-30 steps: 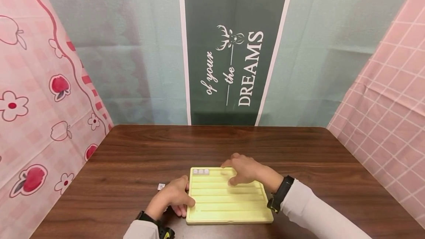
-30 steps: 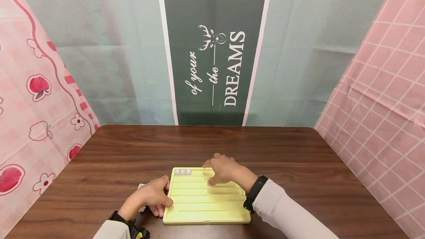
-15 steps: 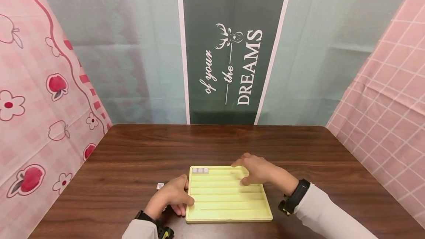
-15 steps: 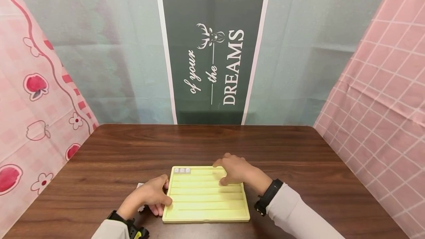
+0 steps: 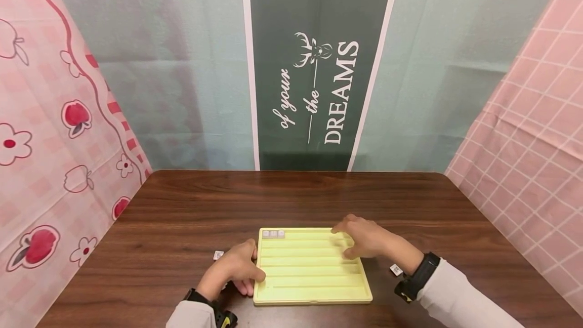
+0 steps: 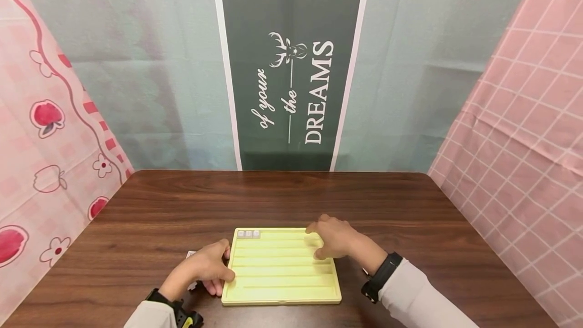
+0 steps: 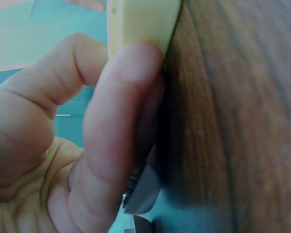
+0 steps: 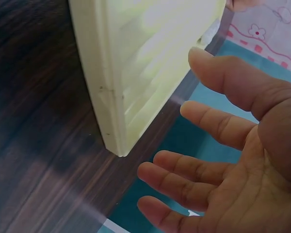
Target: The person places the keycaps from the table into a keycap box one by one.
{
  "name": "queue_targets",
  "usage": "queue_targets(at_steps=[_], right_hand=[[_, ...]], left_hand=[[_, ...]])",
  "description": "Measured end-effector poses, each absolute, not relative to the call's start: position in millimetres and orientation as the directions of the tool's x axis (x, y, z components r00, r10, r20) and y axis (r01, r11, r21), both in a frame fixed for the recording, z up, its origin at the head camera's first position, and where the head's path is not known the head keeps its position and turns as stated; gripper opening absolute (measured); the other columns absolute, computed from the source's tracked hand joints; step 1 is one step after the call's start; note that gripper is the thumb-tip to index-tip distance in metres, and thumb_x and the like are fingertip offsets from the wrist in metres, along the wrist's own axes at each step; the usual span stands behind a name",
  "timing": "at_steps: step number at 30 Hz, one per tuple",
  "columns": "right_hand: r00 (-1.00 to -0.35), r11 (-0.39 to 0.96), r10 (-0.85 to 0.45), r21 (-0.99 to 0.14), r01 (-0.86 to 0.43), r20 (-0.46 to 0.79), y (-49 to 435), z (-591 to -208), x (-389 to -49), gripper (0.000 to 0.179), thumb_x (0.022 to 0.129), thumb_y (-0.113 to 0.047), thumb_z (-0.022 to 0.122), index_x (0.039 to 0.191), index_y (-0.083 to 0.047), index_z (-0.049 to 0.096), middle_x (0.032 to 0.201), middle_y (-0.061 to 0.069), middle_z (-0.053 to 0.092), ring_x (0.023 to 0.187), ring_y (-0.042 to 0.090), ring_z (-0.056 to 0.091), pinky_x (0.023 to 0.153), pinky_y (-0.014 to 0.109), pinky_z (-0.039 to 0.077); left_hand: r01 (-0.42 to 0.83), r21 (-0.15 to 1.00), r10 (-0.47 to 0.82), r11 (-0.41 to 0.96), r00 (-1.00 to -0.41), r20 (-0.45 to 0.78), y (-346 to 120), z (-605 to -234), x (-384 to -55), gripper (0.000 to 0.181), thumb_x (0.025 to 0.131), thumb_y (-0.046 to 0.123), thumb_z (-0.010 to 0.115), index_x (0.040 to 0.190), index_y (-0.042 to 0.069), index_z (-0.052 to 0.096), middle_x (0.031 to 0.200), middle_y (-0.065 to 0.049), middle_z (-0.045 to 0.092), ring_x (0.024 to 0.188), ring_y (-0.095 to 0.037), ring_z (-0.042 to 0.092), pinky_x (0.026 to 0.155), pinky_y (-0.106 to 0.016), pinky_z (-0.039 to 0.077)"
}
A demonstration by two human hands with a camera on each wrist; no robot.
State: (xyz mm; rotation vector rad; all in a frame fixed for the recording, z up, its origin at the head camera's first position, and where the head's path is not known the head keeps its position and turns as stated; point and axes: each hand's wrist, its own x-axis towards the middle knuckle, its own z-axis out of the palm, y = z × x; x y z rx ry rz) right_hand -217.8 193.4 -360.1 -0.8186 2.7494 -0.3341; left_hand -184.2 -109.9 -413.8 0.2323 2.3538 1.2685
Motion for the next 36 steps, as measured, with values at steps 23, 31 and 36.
queue_targets(at_steps=[23,31,36], right_hand=[[-0.858,0.877,-0.441,-0.328,-0.351,-0.262,229.9,-371.7,-205.1,0.056,0.07,-0.018,0.076,0.12,-0.005,0.054,0.121,0.019,0.049,0.104,0.035,0.049,0.078,0.05,0.049],[-0.855,0.875,-0.436,-0.353,-0.331,-0.28,241.6,-374.9,-201.0,0.062,0.069,-0.016,0.076,0.123,-0.002,0.05,0.12,0.021,0.048,0.102,0.035,0.049,0.075,0.048,0.048],[-0.861,0.881,-0.424,-0.351,-0.319,-0.281,246.4,-377.9,-197.7,0.067,0.066,-0.016,0.078,0.125,-0.002,0.048,0.115,0.017,0.05,0.093,0.027,0.051,0.071,0.044,0.049]], left_hand=[[-0.049,0.831,0.365,0.555,-0.883,-0.296,-109.5,-411.6,-182.8,0.033,0.062,-0.003,0.062,0.085,0.001,0.039,0.045,-0.009,0.055,0.037,-0.017,0.054,0.033,-0.027,0.05],[-0.056,0.82,0.359,0.569,-0.88,-0.31,-109.0,-411.7,-182.9,0.032,0.063,-0.003,0.063,0.085,0.001,0.039,0.046,-0.009,0.056,0.037,-0.016,0.054,0.033,-0.027,0.05],[-0.059,0.809,0.351,0.585,-0.881,-0.318,-107.8,-410.2,-182.7,0.032,0.064,-0.003,0.064,0.086,0.001,0.04,0.046,-0.009,0.056,0.037,-0.016,0.054,0.034,-0.027,0.051]])
